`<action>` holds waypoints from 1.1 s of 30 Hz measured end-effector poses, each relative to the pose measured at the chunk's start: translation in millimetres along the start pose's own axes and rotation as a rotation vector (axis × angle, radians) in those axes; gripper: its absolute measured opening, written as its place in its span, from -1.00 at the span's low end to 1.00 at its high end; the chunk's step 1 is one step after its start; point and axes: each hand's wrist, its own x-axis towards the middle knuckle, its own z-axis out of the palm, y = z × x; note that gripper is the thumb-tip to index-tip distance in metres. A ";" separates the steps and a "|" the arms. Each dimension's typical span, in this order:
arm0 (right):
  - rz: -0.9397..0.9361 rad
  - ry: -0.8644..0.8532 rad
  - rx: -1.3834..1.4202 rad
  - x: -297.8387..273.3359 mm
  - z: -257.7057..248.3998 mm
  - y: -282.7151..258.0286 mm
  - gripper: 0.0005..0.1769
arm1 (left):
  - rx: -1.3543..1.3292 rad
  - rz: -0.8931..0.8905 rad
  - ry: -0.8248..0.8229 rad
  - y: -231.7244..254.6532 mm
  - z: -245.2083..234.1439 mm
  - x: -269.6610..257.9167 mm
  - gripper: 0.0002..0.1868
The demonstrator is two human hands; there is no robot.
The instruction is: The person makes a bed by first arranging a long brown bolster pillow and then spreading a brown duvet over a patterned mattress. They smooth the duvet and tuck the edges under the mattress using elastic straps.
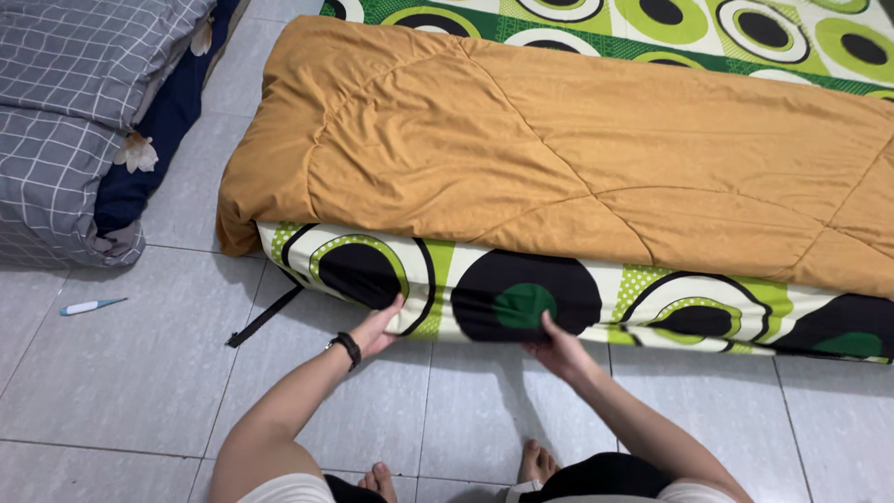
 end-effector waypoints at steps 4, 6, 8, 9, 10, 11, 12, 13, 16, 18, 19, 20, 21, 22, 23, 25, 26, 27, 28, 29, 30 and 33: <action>0.018 0.201 -0.292 2.9 -13.6 27.6 -0.39 | 0.269 0.004 0.051 -0.4 -5.9 4.8 -0.39; -0.030 0.249 -0.505 15.0 -10.4 30.3 -0.29 | 0.416 -0.059 0.154 5.9 -7.0 11.6 -0.31; -0.179 0.258 -0.828 28.3 -3.1 26.8 -0.19 | 0.699 0.017 0.256 7.2 -3.5 15.1 -0.29; -0.228 0.304 -0.893 36.5 2.3 21.0 -0.20 | 0.840 0.055 0.304 10.4 1.0 20.4 -0.27; -0.286 0.342 -0.958 47.5 12.9 12.1 -0.19 | 0.859 0.112 0.285 19.0 5.7 26.9 -0.28; -0.230 0.357 -0.853 52.8 17.2 7.6 -0.21 | 0.878 0.170 0.266 23.6 9.4 30.6 -0.28; -0.172 0.370 -0.746 56.9 21.6 5.7 -0.22 | 0.898 0.228 0.250 28.3 11.1 32.5 -0.28; -0.115 0.381 -0.639 58.5 21.6 7.7 -0.23 | 0.892 0.231 0.242 30.0 11.0 32.6 -0.30; -0.079 0.300 -0.535 40.0 6.5 27.9 -0.36 | 0.864 0.210 0.208 18.2 4.8 24.7 -0.39; 0.127 0.204 -0.381 25.8 -8.3 40.6 -0.49 | 0.846 0.171 0.173 12.3 -4.9 18.5 -0.44; 0.230 0.157 -0.299 19.9 -15.6 45.4 -0.52 | 0.711 0.133 0.167 11.1 -12.1 14.4 -0.53; 0.234 0.129 -0.247 17.3 -21.7 47.8 -0.55 | 0.580 0.097 0.165 14.7 -21.8 10.1 -0.60; 0.237 0.102 -0.193 15.3 -27.3 47.3 -0.59 | 0.448 0.061 0.162 19.9 -31.6 5.9 -0.67; 0.233 0.068 -0.144 18.3 -29.2 41.5 -0.62 | 0.304 0.164 0.258 34.6 -42.0 4.4 -0.66; 0.128 0.144 -0.141 18.3 -32.1 33.7 -0.66 | 0.158 0.264 0.353 48.0 -51.1 1.7 -0.64; -0.084 0.272 -0.147 24.6 -34.6 3.7 -0.73 | -0.226 0.285 0.553 81.9 -66.1 -2.4 -0.50; -0.239 0.337 -0.055 25.0 -37.2 -11.5 -0.73 | -0.343 0.276 0.522 92.5 -72.7 -7.2 -0.46; -0.394 0.399 0.039 24.3 -40.4 -28.3 -0.67 | -0.460 0.268 0.489 102.3 -78.3 -10.9 -0.42; -0.465 0.407 0.107 22.6 -42.8 -43.9 -0.64 | -0.575 0.259 0.454 108.6 -82.7 -13.2 -0.38; -0.549 0.345 0.145 17.5 -49.9 -60.1 -0.60 | -0.626 0.284 0.494 114.8 -85.0 -15.2 -0.35; -0.631 0.282 0.187 14.6 -52.8 -69.1 -0.56 | -0.676 0.307 0.536 118.6 -86.2 -18.1 -0.31; -0.603 0.428 0.286 2.5 -63.4 -91.9 -0.50 | -0.694 0.367 0.498 116.1 -85.9 -17.9 -0.31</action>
